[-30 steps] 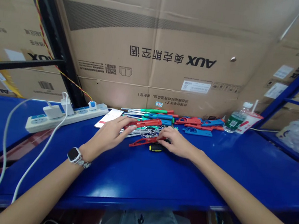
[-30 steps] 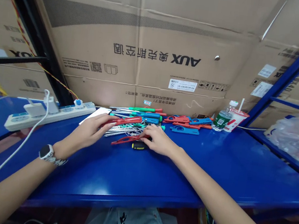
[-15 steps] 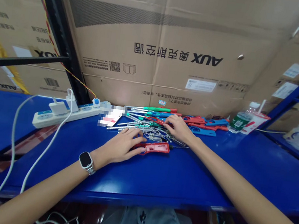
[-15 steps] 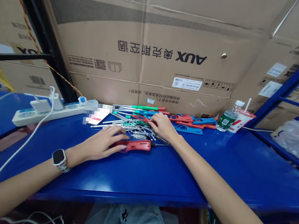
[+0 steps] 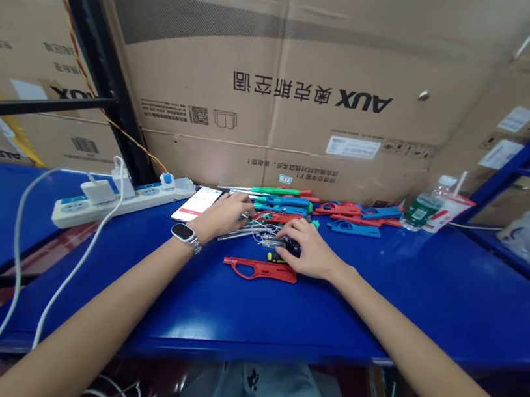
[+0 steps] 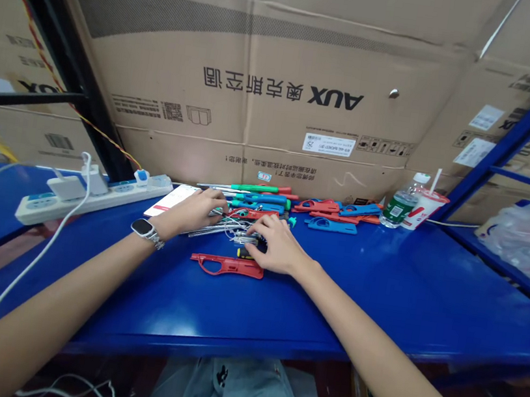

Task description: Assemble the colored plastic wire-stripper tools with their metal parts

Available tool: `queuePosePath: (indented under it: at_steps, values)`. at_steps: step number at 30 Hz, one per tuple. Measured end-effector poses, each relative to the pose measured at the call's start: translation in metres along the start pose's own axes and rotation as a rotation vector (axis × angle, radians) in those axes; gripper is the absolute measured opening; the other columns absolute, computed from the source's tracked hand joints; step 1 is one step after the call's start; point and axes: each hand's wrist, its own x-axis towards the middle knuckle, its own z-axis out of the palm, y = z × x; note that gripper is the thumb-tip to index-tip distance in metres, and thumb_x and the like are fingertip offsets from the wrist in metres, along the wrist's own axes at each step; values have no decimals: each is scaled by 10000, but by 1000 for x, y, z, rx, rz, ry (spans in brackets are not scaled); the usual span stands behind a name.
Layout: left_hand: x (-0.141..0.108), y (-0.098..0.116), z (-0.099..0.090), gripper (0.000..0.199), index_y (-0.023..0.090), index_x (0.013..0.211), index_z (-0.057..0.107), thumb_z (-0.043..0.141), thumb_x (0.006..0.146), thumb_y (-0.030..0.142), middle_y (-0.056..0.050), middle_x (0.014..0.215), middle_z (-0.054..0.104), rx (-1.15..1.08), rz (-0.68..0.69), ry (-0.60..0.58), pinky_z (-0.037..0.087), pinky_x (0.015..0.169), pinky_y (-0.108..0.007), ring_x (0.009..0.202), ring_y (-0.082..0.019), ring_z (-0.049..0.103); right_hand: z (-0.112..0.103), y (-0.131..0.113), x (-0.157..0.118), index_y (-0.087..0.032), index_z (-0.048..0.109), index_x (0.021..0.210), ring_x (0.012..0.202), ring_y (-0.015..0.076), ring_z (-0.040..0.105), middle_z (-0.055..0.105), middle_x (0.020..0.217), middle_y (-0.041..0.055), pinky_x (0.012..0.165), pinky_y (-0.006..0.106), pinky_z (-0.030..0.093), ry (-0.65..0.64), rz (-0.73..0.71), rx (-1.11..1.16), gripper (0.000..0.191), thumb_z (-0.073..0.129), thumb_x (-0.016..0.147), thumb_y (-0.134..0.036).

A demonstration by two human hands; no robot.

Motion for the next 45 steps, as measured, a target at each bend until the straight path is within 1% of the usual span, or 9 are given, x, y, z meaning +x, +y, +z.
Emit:
queuePosePath:
  at_steps: [8,13,17,20,24,27,30,34,45]
  values:
    - [-10,2,-2,165,181,1089,623,473,1025,210,-103,1099,687,-26,49,114,512,910,-420,1030,-272,654,-8,0,-18,-234,691,981,1055,258,611,675,1074,56,982,473,400,-73,46,12,201,743,908,-415]
    - [-12,14,-6,251,189,1169,602,384,1080,276,-111,1138,656,-71,37,201,543,779,-368,888,-237,680,-10,0,-19,-230,708,995,1084,267,591,710,1059,48,985,481,378,-134,8,-54,205,743,914,-415]
    - [-12,24,-7,244,182,1198,587,393,1083,276,-117,1194,638,-98,24,228,547,740,-357,837,-221,678,-9,2,-19,-216,701,977,1057,252,612,723,1042,56,962,441,411,-91,38,-21,154,745,918,-351]
    - [-10,30,-7,219,184,1181,590,419,1079,276,-112,1184,638,-124,23,249,552,748,-351,871,-224,680,-10,7,-20,-212,695,982,931,217,653,741,997,47,860,371,452,16,146,36,164,736,914,-355]
    - [-7,38,-9,203,178,1169,593,435,1072,262,-109,1162,644,-130,19,257,550,752,-354,868,-225,677,-16,16,-22,-205,673,991,698,182,635,702,780,13,649,300,419,197,444,48,219,676,920,-412]
    - [-6,44,-10,207,178,1168,593,430,1075,265,-109,1150,650,-133,24,258,547,752,-354,878,-230,678,-20,23,-23,-207,650,1023,728,214,652,690,741,19,606,297,378,246,660,-65,220,648,911,-396]
    - [-6,47,-10,220,174,1167,594,417,1080,271,-117,1151,650,-138,34,248,547,746,-357,896,-239,684,-22,27,-22,-219,623,1123,845,269,685,726,830,60,617,309,375,205,761,-199,251,592,929,-375]
    - [-7,47,-7,221,173,1176,593,425,1078,278,-118,1161,648,-139,31,229,549,754,-361,905,-246,689,-23,30,-21,-221,599,1182,929,320,706,747,971,117,672,340,421,116,787,-303,288,532,953,-383]
    - [-6,49,-1,216,191,1175,595,431,1071,286,-114,1179,646,-160,42,204,555,781,-365,952,-255,692,-17,30,-18,-255,576,1230,1004,332,717,763,1069,103,784,387,481,-16,762,-270,302,407,1024,-395]
